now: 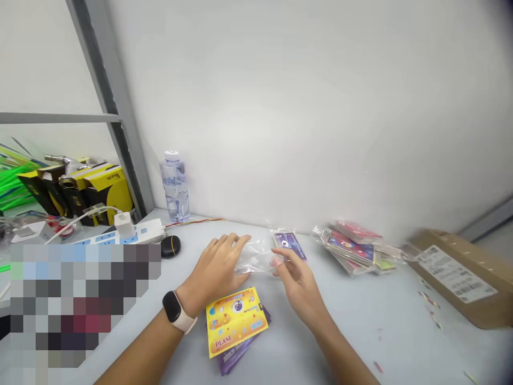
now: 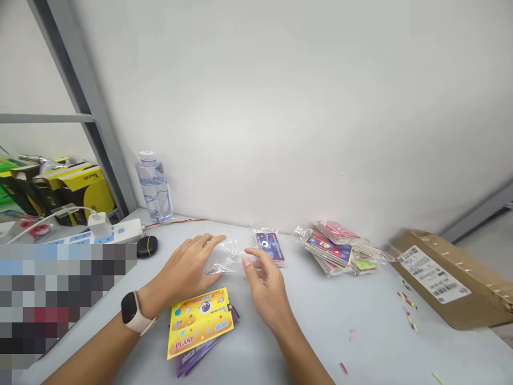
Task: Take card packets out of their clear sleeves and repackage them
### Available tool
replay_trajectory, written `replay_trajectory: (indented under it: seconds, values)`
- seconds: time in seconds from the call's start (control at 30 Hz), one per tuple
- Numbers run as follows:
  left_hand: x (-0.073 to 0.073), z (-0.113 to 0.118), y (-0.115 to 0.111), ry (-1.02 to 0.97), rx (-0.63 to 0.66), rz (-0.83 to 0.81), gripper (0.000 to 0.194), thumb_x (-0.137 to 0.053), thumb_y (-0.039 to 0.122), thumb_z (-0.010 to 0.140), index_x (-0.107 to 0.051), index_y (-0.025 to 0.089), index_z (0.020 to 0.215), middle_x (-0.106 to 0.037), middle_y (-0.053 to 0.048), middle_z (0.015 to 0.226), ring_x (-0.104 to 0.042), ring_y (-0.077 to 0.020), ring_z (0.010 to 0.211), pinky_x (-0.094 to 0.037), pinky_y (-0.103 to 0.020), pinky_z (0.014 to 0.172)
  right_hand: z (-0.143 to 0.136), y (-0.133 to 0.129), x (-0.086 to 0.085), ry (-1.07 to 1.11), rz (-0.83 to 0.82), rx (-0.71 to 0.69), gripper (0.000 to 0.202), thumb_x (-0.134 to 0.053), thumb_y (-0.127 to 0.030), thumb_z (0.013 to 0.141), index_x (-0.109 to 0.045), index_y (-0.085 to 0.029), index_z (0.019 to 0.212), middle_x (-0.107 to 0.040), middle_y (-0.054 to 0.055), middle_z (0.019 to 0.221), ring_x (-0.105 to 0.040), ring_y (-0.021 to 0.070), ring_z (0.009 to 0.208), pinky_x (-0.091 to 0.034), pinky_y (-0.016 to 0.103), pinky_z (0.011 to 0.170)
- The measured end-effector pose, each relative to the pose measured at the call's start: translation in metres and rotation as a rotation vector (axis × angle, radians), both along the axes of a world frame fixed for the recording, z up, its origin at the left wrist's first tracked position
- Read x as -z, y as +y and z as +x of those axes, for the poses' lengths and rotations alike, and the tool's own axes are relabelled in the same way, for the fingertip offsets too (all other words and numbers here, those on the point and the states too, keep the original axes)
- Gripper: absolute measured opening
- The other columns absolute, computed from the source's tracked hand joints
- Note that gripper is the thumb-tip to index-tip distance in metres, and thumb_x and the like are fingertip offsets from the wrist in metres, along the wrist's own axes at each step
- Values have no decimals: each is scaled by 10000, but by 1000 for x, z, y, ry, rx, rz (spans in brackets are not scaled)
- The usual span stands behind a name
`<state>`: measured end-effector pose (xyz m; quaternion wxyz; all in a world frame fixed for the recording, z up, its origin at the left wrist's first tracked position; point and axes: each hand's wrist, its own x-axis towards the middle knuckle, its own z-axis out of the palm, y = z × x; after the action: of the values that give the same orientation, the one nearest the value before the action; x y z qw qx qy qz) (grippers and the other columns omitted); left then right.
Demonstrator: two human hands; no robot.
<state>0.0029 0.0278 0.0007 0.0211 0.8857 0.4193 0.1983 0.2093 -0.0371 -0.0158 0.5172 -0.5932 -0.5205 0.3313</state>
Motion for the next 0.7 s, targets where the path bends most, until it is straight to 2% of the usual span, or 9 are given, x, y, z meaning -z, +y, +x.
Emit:
replay_trajectory:
  seconds: [0.07, 0.17, 0.23, 0.3, 0.4, 0.47, 0.53, 0.57, 0.7]
  values:
    - [0, 3, -3, 5, 43, 5, 674, -732, 303, 881, -474, 204, 1495, -628, -129, 1326, -603, -341, 1198, -494, -515, 1019, -3, 2, 4, 106, -31, -34, 559, -644, -717, 911, -763, -230, 1158, -761, 106, 1079, -718, 294, 943, -582, 446, 886]
    - [-2, 6, -7, -2, 89, 35, 676, -741, 297, 871, -481, 204, 1487, -631, -128, 1310, -598, -335, 1174, -495, -513, 1013, -1, 7, 10, 293, -63, -46, 556, -683, -725, 879, -783, -204, 1043, -739, 130, 1223, -746, 306, 937, -620, 442, 822]
    - [-3, 7, -8, -16, 110, 64, 654, -737, 287, 871, -495, 206, 1472, -637, -127, 1291, -596, -333, 1157, -500, -513, 1006, 3, 10, 14, 321, -74, -44, 504, -761, -674, 841, -787, -209, 1034, -732, 124, 1257, -761, 309, 933, -626, 446, 832]
    - [-4, 7, -9, -34, 124, 90, 652, -746, 268, 857, -508, 212, 1461, -640, -126, 1282, -593, -335, 1157, -501, -515, 1010, 6, 12, 17, 319, -61, -52, 461, -846, -604, 783, -794, -212, 1020, -754, 120, 1207, -766, 318, 939, -629, 460, 853]
    - [-2, 7, -7, -95, 84, 148, 699, -779, 270, 814, -517, 212, 1460, -598, -157, 1369, -557, -374, 1263, -470, -559, 1084, 6, 12, 19, 385, -24, -41, 416, -894, -532, 738, -803, -200, 972, -782, 125, 1100, -764, 332, 956, -637, 479, 862]
    - [2, 6, -4, -169, -10, 166, 795, -814, 304, 772, -489, 186, 1487, -514, -210, 1483, -488, -434, 1380, -430, -613, 1137, 4, 12, 18, 426, 3, -4, 379, -897, -497, 744, -807, -199, 959, -785, 124, 1074, -761, 330, 973, -637, 479, 878]
    - [5, 6, -1, -270, -105, 93, 920, -829, 326, 746, -405, 167, 1547, -446, -245, 1551, -460, -463, 1426, -442, -634, 1134, 3, 12, 16, 466, 16, 33, 365, -907, -477, 740, -812, -204, 964, -782, 120, 1098, -757, 325, 1000, -632, 474, 906]
    - [6, 5, 1, -330, -134, 18, 964, -825, 325, 748, -354, 172, 1575, -457, -242, 1547, -501, -452, 1396, -478, -623, 1102, 2, 12, 15, 489, 19, 46, 370, -920, -471, 726, -814, -206, 962, -779, 118, 1110, -755, 323, 1010, -629, 471, 915]
    - [5, 5, 3, -573, -94, -257, 957, -772, 246, 774, -287, 234, 1599, -609, -146, 1375, -685, -290, 1045, -591, -505, 942, 1, 13, 14, 593, 26, 66, 384, -961, -444, 674, -821, -213, 948, -775, 106, 1119, -745, 304, 1024, -623, 441, 910]
